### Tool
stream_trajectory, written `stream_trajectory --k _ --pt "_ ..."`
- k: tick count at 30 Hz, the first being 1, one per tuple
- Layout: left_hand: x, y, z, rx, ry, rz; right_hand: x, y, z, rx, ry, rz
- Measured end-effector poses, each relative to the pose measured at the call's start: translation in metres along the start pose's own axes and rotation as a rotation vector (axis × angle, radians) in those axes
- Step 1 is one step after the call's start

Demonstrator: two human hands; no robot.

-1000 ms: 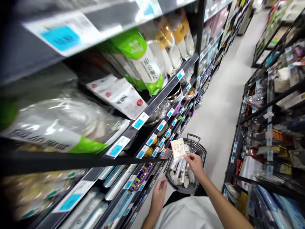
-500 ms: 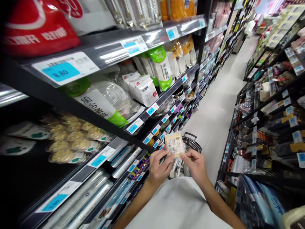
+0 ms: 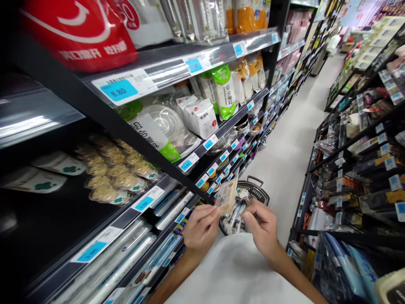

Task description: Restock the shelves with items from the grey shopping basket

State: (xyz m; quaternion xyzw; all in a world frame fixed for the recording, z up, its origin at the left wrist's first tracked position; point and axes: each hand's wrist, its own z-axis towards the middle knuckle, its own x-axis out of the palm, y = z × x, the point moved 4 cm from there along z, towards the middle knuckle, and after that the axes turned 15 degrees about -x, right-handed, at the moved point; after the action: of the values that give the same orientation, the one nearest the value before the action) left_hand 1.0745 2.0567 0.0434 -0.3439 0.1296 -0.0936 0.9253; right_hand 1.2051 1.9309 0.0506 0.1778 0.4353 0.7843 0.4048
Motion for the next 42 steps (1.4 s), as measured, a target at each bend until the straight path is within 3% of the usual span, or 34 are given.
stream_trajectory --k 3,6,8,11,15,18,23,28,35,42 --pt "-0.003 0.011 0.004 -0.544 -0.015 -0.272 -0.008 -0.007 0.001 0.072 -0.135 -0.014" --pt "0.008 0.023 -0.003 -1.104 0.062 -0.652 -0.009 -0.018 -0.001 0.163 -0.176 0.023" --pt "0.016 0.026 -0.009 -1.347 0.091 -0.830 -0.005 -0.022 -0.003 0.201 -0.143 0.059" --pt "0.023 0.027 -0.016 -1.545 0.093 -0.940 0.002 -0.026 -0.007 0.253 -0.083 0.075" --pt "0.024 0.023 -0.019 -1.628 0.094 -0.977 0.003 -0.029 -0.009 0.292 -0.100 0.046" --pt "0.021 0.020 -0.019 -1.631 0.100 -0.971 -0.003 -0.028 -0.003 0.211 -0.133 -0.015" --pt "0.015 0.022 -0.025 -1.661 0.130 -0.952 -0.009 -0.025 0.012 0.112 -0.070 -0.128" --pt "0.012 0.026 -0.032 -1.644 0.174 -0.955 -0.006 -0.029 0.020 0.244 -0.120 -0.075" --pt "0.009 0.024 -0.036 -1.710 0.168 -0.952 0.010 -0.035 0.016 0.549 -0.214 0.288" --pt "0.013 0.029 -0.043 -1.813 0.228 -0.958 0.008 -0.036 0.004 0.619 -0.307 0.273"
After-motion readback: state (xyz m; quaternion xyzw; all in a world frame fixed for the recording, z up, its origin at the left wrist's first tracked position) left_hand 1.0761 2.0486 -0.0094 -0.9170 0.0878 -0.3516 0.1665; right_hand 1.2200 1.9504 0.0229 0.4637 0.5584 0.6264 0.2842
